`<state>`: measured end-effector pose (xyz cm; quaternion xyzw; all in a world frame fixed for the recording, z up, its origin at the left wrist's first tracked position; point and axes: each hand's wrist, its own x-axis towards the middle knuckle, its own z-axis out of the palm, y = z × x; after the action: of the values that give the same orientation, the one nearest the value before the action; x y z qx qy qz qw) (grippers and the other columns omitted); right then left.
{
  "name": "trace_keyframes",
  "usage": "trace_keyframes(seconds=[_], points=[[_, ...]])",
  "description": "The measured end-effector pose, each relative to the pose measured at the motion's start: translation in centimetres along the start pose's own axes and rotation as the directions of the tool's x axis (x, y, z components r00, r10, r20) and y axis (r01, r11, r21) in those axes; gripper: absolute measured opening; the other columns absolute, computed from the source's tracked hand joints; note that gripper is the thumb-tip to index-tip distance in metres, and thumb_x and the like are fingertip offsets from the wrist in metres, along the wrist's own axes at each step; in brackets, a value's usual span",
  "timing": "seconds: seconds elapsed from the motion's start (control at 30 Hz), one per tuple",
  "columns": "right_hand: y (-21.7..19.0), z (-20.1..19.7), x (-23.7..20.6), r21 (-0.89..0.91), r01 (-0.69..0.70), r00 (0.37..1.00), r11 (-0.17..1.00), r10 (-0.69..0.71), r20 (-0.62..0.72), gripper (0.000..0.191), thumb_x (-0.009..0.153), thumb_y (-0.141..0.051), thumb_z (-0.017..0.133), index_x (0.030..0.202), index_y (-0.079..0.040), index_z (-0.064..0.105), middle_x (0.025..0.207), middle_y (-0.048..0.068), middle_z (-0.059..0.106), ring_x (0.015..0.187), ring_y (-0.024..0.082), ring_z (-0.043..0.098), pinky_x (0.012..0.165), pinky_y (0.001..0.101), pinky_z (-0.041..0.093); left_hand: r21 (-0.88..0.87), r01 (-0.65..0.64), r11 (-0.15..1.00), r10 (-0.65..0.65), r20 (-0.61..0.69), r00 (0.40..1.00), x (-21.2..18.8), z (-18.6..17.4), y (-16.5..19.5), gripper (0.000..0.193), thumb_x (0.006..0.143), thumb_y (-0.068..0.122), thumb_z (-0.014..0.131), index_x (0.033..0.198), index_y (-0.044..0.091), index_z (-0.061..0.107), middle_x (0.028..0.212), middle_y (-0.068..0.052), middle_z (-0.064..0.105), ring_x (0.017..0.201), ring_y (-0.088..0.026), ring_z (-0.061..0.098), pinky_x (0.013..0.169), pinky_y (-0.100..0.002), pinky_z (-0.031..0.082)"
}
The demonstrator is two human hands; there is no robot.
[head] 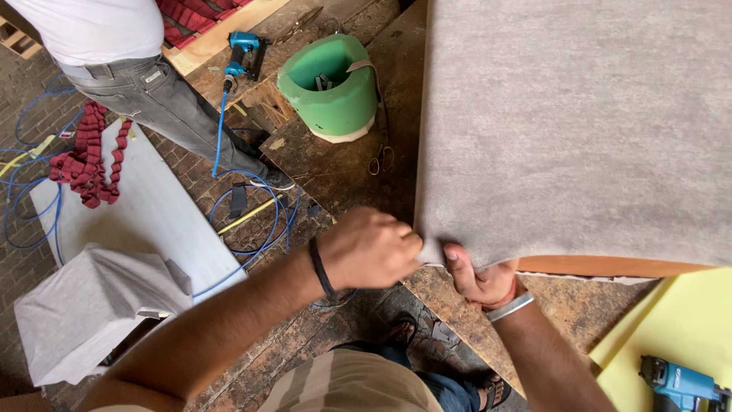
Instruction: The person stretches a gray fabric cover over a wooden furniture frame on a workbench, pressing and smoothing the fabric and stapling it along the edges with a pneumatic staple gun. They use shears to trim excess fabric at a corner, then handle a small white marking object.
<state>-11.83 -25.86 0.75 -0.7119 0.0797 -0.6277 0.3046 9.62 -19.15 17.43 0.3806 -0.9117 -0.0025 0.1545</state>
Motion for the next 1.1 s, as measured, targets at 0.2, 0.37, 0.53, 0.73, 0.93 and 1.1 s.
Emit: trace_keyframes(seconds=[0.2, 0.37, 0.53, 0.73, 0.93, 1.1], points=[[-1.7, 0.0, -0.1, 0.061, -0.135, 0.989, 0.989, 0.138, -0.048, 0.051, 0.098, -0.008, 0.068, 0.14, 0.003, 0.041, 0.126, 0.012, 0.06, 0.116, 0.018, 0.062, 0.103, 0.034, 0.051, -0.335, 0.136, 0.932, -0.243, -0.304, 0.921, 6.5, -3.2, -4.3, 0.046, 0.112, 0.041, 0.058, 0.148, 0.012, 0.057, 0.156, -0.017, 0.056, 0.15, -0.031, 0.05, 0.127, -0.048, 0.042], [-5.0, 0.8, 1.3, -0.281, -0.292, 0.957, 0.914, 0.277, -0.092, 0.025, 0.1, -0.016, 0.065, 0.113, 0.005, 0.07, 0.107, 0.02, 0.074, 0.102, 0.031, 0.072, 0.095, 0.0425, 0.056, -0.113, 0.466, 0.878, -0.475, -0.074, 0.877, 8.9, 2.3, -2.3, 0.069, 0.094, 0.057, 0.071, 0.156, 0.037, 0.049, 0.172, -0.02, 0.007, 0.156, -0.048, 0.001, 0.119, -0.073, 0.018], [-6.1, 0.2, 2.1, -0.36, -0.291, 0.948, 0.886, 0.319, 0.02, 0.021, 0.104, -0.022, 0.064, 0.1, -0.004, 0.075, 0.089, 0.013, 0.076, 0.083, 0.026, 0.075, 0.079, 0.0395, 0.062, 0.017, 0.368, 0.93, -0.368, 0.069, 0.927, 6.3, 1.7, -2.2, 0.097, 0.076, 0.066, 0.084, 0.158, 0.035, 0.042, 0.169, -0.021, 0.007, 0.151, -0.055, 0.0, 0.109, -0.079, 0.031], [-5.0, -4.4, -3.4, -0.642, -0.437, 0.682, 0.629, 0.698, 0.219, 0.027, 0.104, -0.032, 0.064, 0.096, -0.012, 0.079, 0.077, 0.012, 0.076, 0.07, 0.027, 0.072, 0.069, 0.0418, 0.06, -0.033, 0.329, 0.944, -0.326, 0.079, 0.942, 6.3, 1.0, 1.0, 0.112, 0.068, 0.049, 0.095, 0.161, 0.028, 0.038, 0.171, -0.024, 0.002, 0.152, -0.059, -0.001, 0.109, -0.077, 0.036], [-12.3, -23.6, -14.7, -0.505, -0.861, 0.373, -0.064, 0.597, -0.71, 0.049, 0.085, -0.03, 0.081, 0.122, -0.003, 0.066, 0.123, 0.024, 0.066, 0.111, 0.038, 0.064, 0.094, 0.0462, 0.051, -0.042, 0.337, 0.941, -0.334, 0.058, 0.941, 6.1, 1.0, 1.9, 0.114, 0.066, 0.044, 0.095, 0.162, 0.027, 0.036, 0.172, -0.021, 0.002, 0.152, -0.06, -0.003, 0.115, -0.078, 0.029], [-16.2, -27.5, -22.0, -0.353, -0.782, 0.063, -0.514, 0.498, -0.865, 0.093, 0.069, -0.024, 0.089, 0.146, -0.006, 0.04, 0.132, 0.03, 0.058, 0.116, 0.048, 0.06, 0.097, 0.0521, 0.05, -0.146, 0.482, 0.864, -0.456, 0.176, 0.872, 6.3, 1.2, 1.6, 0.113, 0.065, 0.043, 0.091, 0.158, 0.033, 0.029, 0.171, -0.019, -0.003, 0.155, -0.057, -0.006, 0.101, -0.07, 0.042]])
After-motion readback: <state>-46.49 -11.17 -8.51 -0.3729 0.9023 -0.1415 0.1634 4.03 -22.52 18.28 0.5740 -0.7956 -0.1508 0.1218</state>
